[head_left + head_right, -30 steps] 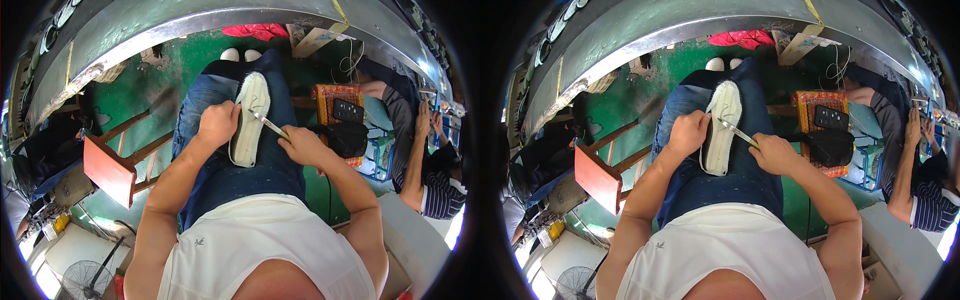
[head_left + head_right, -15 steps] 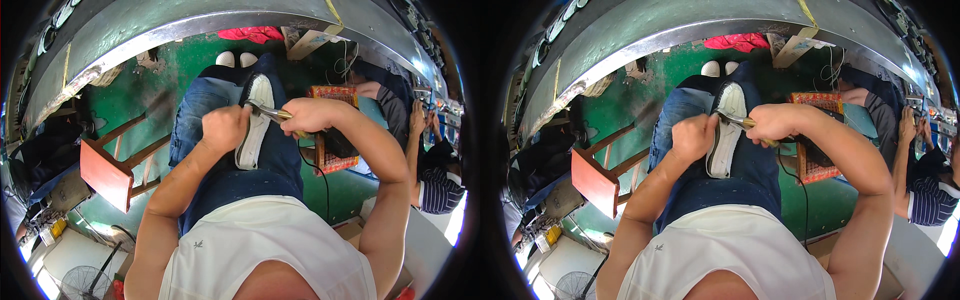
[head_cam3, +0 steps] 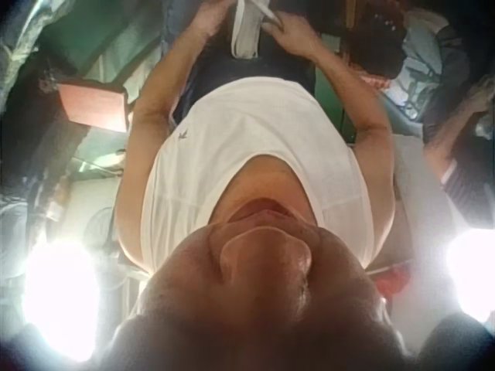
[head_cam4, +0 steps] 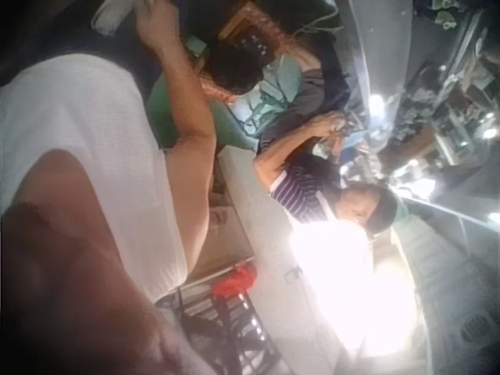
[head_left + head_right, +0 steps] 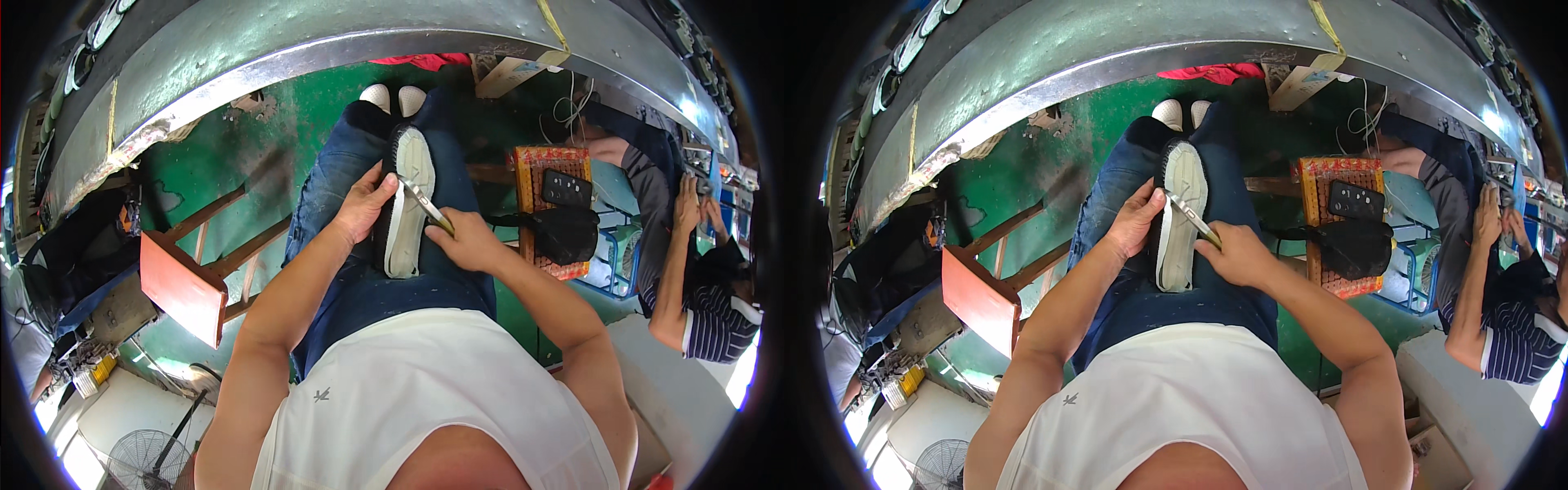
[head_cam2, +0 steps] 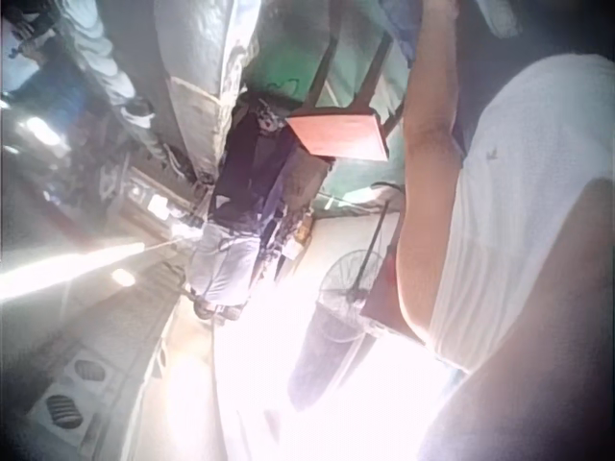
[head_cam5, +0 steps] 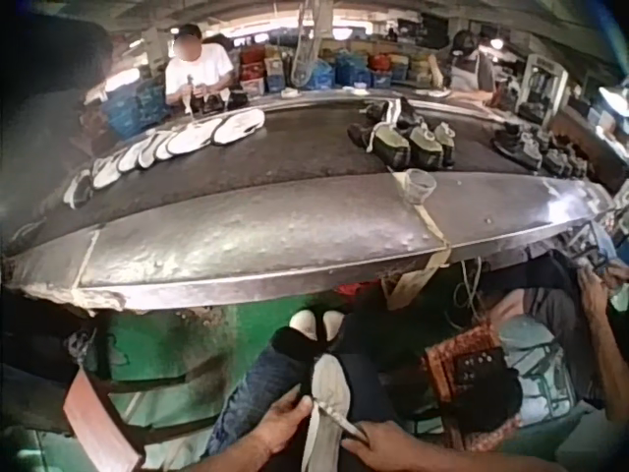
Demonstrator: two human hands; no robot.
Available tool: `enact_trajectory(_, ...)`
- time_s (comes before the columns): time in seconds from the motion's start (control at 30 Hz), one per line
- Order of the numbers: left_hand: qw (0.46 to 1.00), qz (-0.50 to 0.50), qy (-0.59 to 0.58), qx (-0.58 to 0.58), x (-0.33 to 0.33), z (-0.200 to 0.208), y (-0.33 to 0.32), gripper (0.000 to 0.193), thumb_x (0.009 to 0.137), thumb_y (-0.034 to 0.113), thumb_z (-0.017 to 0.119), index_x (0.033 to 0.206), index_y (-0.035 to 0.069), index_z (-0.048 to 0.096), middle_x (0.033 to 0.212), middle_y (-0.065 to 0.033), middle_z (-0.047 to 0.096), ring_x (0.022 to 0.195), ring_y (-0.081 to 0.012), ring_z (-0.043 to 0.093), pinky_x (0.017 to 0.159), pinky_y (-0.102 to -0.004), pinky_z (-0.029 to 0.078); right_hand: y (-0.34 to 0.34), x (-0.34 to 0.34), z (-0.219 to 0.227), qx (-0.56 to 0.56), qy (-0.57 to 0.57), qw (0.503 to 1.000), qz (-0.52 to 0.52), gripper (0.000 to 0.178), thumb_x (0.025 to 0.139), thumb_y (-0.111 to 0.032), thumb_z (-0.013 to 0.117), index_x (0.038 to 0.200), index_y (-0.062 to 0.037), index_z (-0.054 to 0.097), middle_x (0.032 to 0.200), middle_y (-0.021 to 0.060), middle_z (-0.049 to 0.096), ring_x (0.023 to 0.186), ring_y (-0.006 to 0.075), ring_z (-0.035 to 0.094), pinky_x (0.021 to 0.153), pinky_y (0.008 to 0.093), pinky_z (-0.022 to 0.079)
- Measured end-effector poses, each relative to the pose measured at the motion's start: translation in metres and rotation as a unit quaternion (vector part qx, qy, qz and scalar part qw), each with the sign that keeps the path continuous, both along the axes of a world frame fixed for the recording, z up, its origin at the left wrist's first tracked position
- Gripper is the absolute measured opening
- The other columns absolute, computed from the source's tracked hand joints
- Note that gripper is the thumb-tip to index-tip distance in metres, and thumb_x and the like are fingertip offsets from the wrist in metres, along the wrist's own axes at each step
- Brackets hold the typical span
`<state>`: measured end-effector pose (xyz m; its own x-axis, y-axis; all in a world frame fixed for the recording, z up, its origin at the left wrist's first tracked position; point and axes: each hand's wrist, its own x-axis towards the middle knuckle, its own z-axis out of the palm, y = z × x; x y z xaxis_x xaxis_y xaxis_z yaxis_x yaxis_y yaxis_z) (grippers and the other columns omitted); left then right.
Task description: The recorder uses pliers to pull and secure the upper material of a shoe around a last and then uses a hammer to flatten and secure the edges.
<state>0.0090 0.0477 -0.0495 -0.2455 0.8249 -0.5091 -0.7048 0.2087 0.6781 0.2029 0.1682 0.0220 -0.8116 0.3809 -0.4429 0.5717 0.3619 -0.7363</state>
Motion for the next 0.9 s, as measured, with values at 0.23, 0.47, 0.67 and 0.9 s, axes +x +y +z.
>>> enact_trajectory(0.23, 0.998, -0.005, -0.008, -0.058, 0.004, 0.012, 0.012, 0.071, 0.091, 0.037, 0.077, 0.149, 0.009, 0.047, 0.129, -0.0078, 0.065, 0.115, -0.0193, 0.062, 0.100, -0.0362, 0.051, 0.049, -0.007, 0.019, -0.277, -0.135, 0.951, -0.035, 0.026, 0.097, -0.028, 0.064, 0.092, -0.0019, 0.063, 0.075, 0.0054, 0.064, 0.060, 0.0150, 0.061, 0.054, 0.0316, 0.051)
enact_trajectory(0.47, 0.997, 0.002, -0.006, -0.076, 0.001, 0.011, 0.011, 0.071, 0.091, 0.038, 0.077, 0.147, 0.006, 0.048, 0.136, -0.0078, 0.060, 0.126, -0.0189, 0.054, 0.109, -0.0359, 0.042, -0.012, 0.004, -0.051, -0.264, -0.007, 0.956, -0.125, 0.023, 0.099, -0.025, 0.062, 0.099, -0.0024, 0.063, 0.079, 0.0041, 0.066, 0.067, 0.0124, 0.062, 0.051, 0.0294, 0.049)
enact_trajectory(0.67, 0.992, 0.006, -0.010, -0.129, 0.000, 0.038, 0.023, 0.078, 0.091, 0.036, 0.076, 0.151, 0.001, 0.041, 0.139, -0.0122, 0.058, 0.126, -0.0215, 0.055, 0.108, -0.0386, 0.044, 0.033, -0.009, -0.028, -0.415, -0.087, 0.900, -0.100, 0.026, 0.101, -0.028, 0.062, 0.099, -0.0019, 0.062, 0.080, 0.0057, 0.066, 0.061, 0.0100, 0.058, 0.047, 0.0247, 0.045)
enact_trajectory(0.9, 0.989, -0.006, 0.008, -0.151, -0.005, 0.020, 0.035, 0.057, 0.090, 0.033, 0.076, 0.135, 0.004, 0.058, 0.119, -0.0106, 0.069, 0.106, -0.0220, 0.066, 0.095, -0.0384, 0.053, 0.003, 0.004, -0.070, -0.567, 0.011, 0.789, -0.236, 0.024, 0.101, -0.025, 0.063, 0.107, -0.0020, 0.060, 0.083, 0.0059, 0.066, 0.061, 0.0094, 0.057, 0.042, 0.0166, 0.035)
